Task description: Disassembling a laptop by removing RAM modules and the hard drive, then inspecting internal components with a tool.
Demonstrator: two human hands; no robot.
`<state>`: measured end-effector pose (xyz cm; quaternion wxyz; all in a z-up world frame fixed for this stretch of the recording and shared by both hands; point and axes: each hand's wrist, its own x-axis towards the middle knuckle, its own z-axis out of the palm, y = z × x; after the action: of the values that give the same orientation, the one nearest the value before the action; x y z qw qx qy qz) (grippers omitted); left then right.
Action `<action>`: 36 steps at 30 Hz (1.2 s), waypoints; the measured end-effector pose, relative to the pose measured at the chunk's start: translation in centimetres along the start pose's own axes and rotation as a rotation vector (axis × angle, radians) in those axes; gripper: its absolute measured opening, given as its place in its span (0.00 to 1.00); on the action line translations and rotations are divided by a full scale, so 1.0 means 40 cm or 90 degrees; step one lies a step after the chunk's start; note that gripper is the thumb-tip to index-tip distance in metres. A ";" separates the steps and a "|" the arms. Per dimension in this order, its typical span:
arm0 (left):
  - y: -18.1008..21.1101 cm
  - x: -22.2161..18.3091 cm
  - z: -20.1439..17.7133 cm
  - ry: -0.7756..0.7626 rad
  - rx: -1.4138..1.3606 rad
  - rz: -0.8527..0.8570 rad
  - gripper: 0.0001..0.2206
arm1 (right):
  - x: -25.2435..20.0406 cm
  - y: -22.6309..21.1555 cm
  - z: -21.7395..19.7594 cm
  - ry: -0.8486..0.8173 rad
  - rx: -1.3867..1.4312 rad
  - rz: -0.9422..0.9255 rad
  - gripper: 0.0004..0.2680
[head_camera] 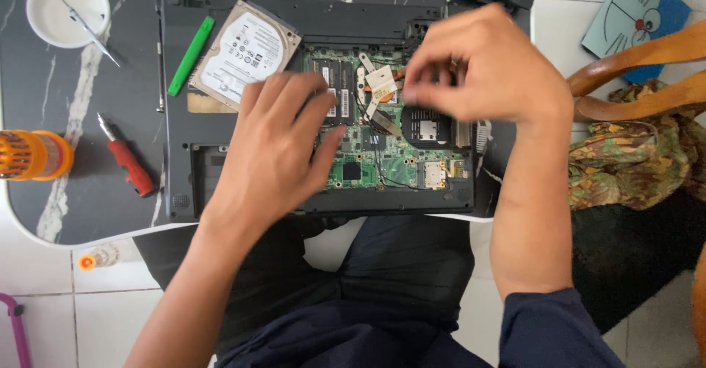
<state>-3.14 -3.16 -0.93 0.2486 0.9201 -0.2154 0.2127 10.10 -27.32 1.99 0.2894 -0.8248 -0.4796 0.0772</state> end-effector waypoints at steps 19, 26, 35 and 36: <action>0.048 -0.043 0.021 -0.009 -0.074 0.023 0.13 | -0.011 -0.045 0.037 -0.074 0.067 -0.008 0.14; 0.056 -0.045 0.039 -0.052 -0.049 0.066 0.11 | -0.017 -0.024 0.051 -0.003 0.068 -0.030 0.07; 0.052 -0.042 0.032 -0.060 -0.128 0.061 0.06 | -0.032 -0.041 0.054 0.047 0.014 -0.048 0.08; 0.052 -0.040 0.034 -0.059 -0.135 0.065 0.06 | -0.036 -0.050 0.052 0.052 0.010 -0.044 0.10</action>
<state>-5.13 -5.07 -2.02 0.3235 0.8852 -0.2946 0.1580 6.98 -26.94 1.17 0.3180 -0.8079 -0.4948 0.0373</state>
